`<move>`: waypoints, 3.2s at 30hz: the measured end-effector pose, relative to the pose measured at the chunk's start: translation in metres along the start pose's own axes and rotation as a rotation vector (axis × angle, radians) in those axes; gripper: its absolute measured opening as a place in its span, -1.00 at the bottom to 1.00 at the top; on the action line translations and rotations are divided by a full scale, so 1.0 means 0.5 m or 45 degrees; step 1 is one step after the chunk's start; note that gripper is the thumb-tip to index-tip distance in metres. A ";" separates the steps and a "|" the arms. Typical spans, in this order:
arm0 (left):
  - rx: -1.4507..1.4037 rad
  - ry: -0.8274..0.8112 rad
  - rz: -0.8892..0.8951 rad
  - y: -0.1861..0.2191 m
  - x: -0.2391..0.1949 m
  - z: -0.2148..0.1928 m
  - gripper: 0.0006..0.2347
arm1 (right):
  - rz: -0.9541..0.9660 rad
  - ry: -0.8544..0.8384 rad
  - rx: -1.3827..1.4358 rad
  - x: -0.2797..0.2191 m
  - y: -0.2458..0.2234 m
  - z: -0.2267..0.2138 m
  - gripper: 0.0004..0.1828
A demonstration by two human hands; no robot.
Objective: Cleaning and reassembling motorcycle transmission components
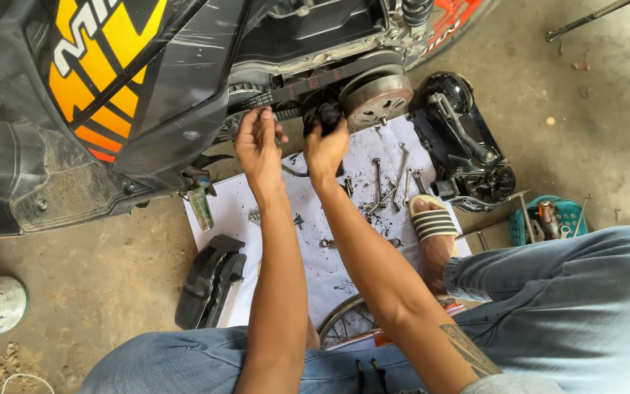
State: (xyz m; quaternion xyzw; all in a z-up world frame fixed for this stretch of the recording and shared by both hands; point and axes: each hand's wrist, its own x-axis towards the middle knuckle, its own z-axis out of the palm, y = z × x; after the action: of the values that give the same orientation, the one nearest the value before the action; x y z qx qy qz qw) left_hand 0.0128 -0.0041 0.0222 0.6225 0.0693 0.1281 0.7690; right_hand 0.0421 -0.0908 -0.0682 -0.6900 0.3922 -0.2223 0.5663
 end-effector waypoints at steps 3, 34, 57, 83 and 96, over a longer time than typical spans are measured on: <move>0.000 0.009 -0.017 0.013 0.000 -0.004 -0.87 | -0.094 -0.016 -0.188 0.031 0.016 0.024 -0.61; -0.170 0.196 -0.172 0.045 0.000 -0.002 -0.79 | -0.737 -0.302 -0.320 0.018 -0.022 -0.015 -0.73; -0.264 0.208 -0.151 0.016 0.009 0.018 -0.75 | -0.305 -0.690 0.642 0.029 -0.019 -0.015 -0.71; -0.240 0.333 -0.071 -0.042 0.012 0.063 -0.81 | -0.267 -0.459 0.386 0.039 0.030 -0.021 -0.70; -0.466 0.514 -0.153 0.025 0.016 0.030 -0.72 | -0.292 -0.408 -0.150 0.037 -0.023 -0.012 -0.64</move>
State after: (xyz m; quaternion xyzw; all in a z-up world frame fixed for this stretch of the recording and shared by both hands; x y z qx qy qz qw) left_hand 0.0231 -0.0136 0.0381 0.4300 0.2336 0.2142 0.8454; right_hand 0.0517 -0.1084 -0.0583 -0.7886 0.2284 -0.1494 0.5510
